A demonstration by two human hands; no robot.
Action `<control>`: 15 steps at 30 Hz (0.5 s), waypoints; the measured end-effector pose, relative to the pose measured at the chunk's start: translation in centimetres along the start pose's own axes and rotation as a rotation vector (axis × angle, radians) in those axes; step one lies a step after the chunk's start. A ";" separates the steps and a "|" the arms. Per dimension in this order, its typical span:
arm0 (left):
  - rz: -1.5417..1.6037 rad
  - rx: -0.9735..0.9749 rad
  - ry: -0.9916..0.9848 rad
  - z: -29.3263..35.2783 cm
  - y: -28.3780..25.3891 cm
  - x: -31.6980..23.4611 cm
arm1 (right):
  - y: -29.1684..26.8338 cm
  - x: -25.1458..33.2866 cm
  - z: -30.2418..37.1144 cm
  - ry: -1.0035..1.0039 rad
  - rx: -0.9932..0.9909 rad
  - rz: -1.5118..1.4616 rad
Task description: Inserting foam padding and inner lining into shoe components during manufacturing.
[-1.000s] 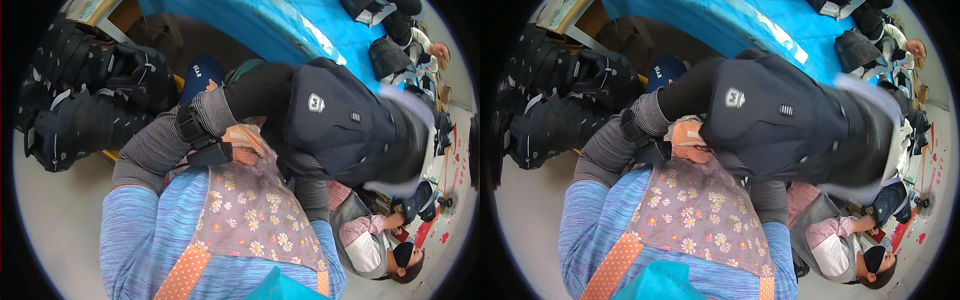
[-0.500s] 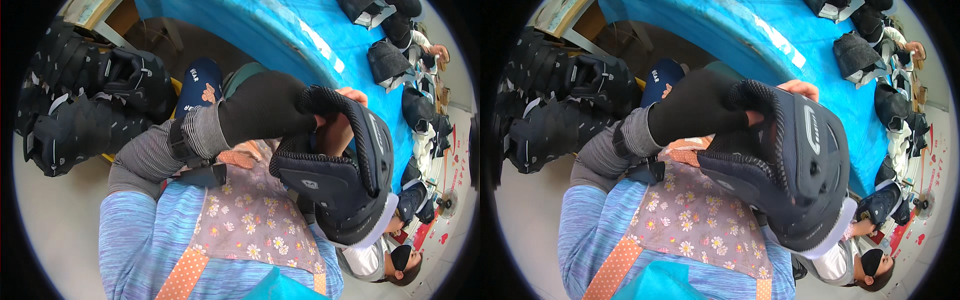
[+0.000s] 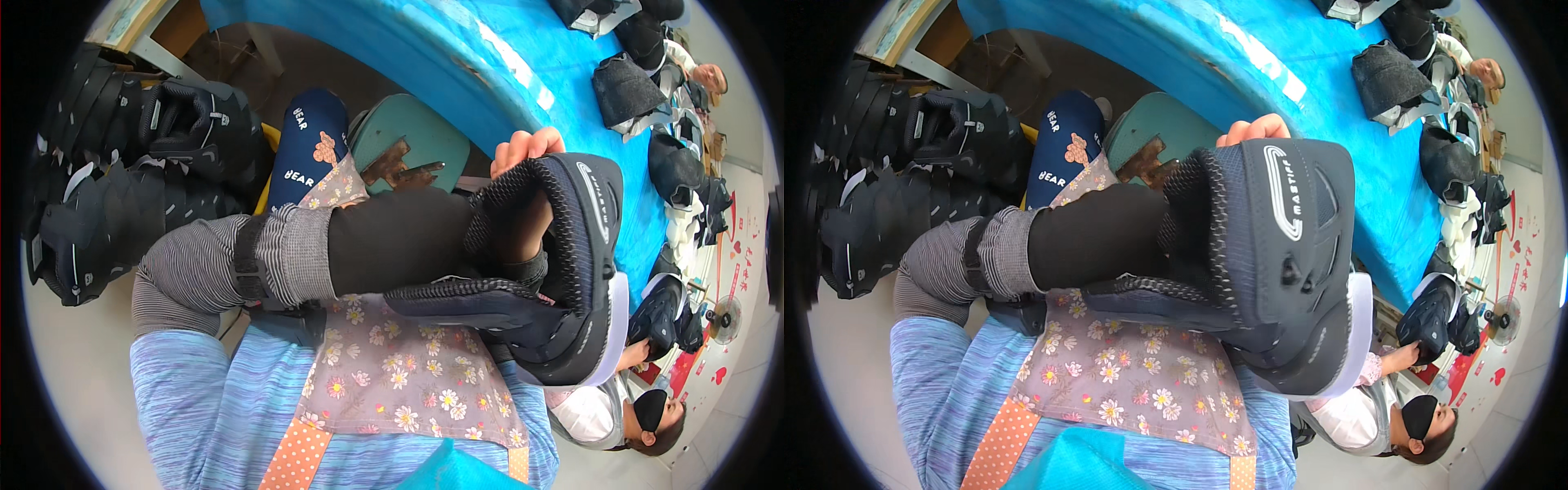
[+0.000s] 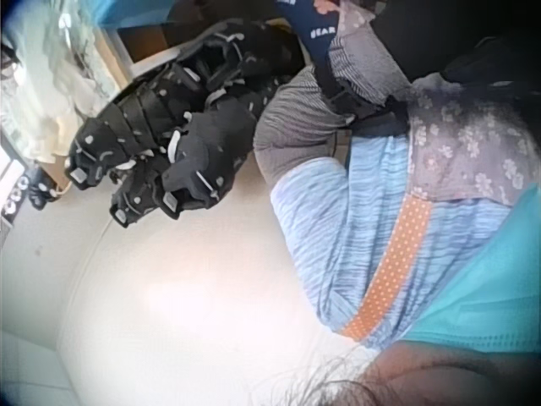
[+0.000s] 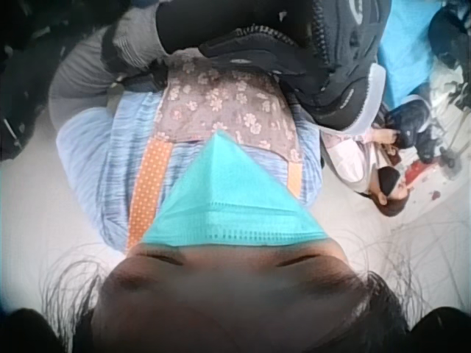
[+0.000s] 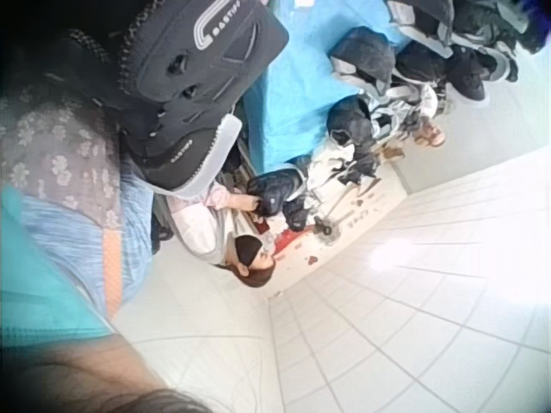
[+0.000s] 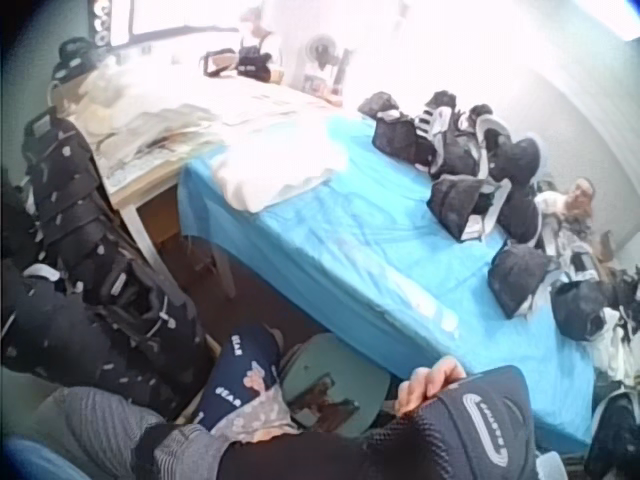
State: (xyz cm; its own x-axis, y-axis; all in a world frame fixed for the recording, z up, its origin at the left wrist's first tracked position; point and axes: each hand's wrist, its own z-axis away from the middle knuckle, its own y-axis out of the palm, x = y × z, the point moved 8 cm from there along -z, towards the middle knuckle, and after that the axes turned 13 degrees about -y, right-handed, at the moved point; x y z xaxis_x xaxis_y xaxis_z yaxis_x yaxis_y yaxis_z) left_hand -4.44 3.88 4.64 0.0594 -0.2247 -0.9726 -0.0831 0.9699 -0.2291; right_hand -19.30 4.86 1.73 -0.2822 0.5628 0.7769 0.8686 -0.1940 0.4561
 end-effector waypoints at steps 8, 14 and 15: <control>0.183 -0.137 -0.065 0.3 -1.8 0.9 | 2.6 3.1 1.1 -0.314 0.006 0.460; 0.102 -0.202 0.155 -0.3 -1.7 -1.9 | 1.7 6.6 1.5 -0.244 0.148 0.439; 0.020 -0.217 0.084 -0.4 -1.8 -2.0 | 2.2 6.1 0.5 -0.407 0.189 0.138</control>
State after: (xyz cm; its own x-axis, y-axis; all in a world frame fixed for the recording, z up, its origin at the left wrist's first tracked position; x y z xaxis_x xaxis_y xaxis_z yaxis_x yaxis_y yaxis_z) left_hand -4.79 2.50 6.98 -0.0267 -0.2211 -0.9749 -0.2964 0.9331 -0.2035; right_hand -18.92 8.25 7.29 -0.0093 0.8189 0.5739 0.9565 -0.1602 0.2440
